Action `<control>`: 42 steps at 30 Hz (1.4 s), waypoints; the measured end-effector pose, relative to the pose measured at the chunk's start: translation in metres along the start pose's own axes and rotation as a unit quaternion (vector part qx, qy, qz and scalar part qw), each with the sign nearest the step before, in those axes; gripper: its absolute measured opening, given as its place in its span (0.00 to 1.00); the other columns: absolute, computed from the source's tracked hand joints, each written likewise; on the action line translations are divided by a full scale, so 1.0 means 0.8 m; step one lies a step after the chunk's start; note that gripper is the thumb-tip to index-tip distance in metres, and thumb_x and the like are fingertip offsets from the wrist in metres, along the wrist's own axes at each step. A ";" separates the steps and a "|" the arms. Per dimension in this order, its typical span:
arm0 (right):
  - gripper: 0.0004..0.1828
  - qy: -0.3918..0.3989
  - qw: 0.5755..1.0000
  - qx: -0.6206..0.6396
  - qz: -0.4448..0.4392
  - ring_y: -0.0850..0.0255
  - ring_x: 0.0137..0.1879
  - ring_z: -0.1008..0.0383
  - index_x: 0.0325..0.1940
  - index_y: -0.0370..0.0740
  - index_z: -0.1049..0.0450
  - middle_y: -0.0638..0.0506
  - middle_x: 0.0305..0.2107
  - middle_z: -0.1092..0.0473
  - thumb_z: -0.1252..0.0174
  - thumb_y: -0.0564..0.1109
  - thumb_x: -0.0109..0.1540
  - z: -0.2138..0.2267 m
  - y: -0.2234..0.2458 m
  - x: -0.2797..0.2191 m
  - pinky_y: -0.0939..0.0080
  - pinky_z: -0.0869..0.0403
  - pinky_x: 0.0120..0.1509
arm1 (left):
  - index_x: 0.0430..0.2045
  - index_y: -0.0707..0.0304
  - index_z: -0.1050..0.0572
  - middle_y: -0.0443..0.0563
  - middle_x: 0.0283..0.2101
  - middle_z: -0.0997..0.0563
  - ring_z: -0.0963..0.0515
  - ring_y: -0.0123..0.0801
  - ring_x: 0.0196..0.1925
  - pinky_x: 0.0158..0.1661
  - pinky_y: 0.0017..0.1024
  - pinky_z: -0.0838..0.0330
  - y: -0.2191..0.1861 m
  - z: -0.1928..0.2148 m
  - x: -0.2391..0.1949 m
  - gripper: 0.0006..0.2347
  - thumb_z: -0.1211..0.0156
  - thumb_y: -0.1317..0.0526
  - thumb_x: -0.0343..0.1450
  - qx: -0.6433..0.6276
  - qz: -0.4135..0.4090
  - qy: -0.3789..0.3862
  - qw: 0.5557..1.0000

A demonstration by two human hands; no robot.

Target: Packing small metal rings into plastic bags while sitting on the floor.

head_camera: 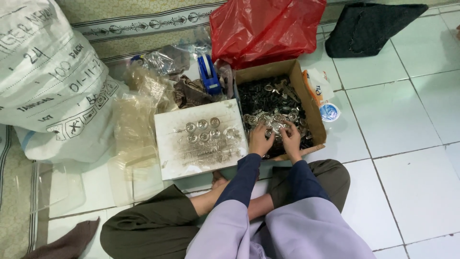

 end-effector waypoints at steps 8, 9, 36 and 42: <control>0.22 0.063 0.997 0.051 -0.012 0.65 0.38 0.25 0.64 0.41 0.29 0.49 0.31 0.22 0.37 0.41 0.65 -0.008 0.013 0.001 0.63 0.25 0.46 | 0.58 0.57 0.27 0.62 0.52 0.18 0.19 0.51 0.55 0.54 0.44 0.24 0.008 -0.006 -0.001 0.17 0.52 0.52 0.78 -0.083 0.058 0.047 0.994; 0.20 0.076 0.996 0.052 -0.017 0.62 0.39 0.22 0.61 0.40 0.27 0.47 0.32 0.21 0.35 0.42 0.65 -0.012 0.016 -0.002 0.59 0.23 0.47 | 0.57 0.55 0.26 0.60 0.49 0.17 0.18 0.48 0.53 0.51 0.40 0.21 0.009 -0.004 -0.004 0.14 0.53 0.55 0.79 -0.096 0.075 0.039 0.992; 0.21 0.246 0.899 -0.313 0.181 0.56 0.47 0.23 0.60 0.41 0.27 0.48 0.39 0.24 0.40 0.50 0.65 -0.229 0.157 -0.107 0.51 0.37 0.63 | 0.50 0.52 0.23 0.60 0.64 0.29 0.33 0.51 0.69 0.65 0.52 0.42 0.143 0.187 -0.128 0.12 0.42 0.54 0.75 0.236 -0.007 -0.160 0.958; 0.10 0.203 0.901 -0.287 0.255 0.53 0.49 0.27 0.48 0.48 0.21 0.51 0.45 0.30 0.38 0.50 0.64 -0.226 0.147 -0.110 0.53 0.33 0.57 | 0.44 0.45 0.20 0.57 0.62 0.26 0.30 0.47 0.67 0.65 0.48 0.40 0.165 0.174 -0.129 0.09 0.41 0.53 0.73 0.244 -0.041 -0.214 0.945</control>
Point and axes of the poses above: each hand's wrist, its own x-axis towards the middle knuckle, its own z-axis out of the back of the hand, y = z × x, the point moved 4 cm from there along x, towards the middle knuckle
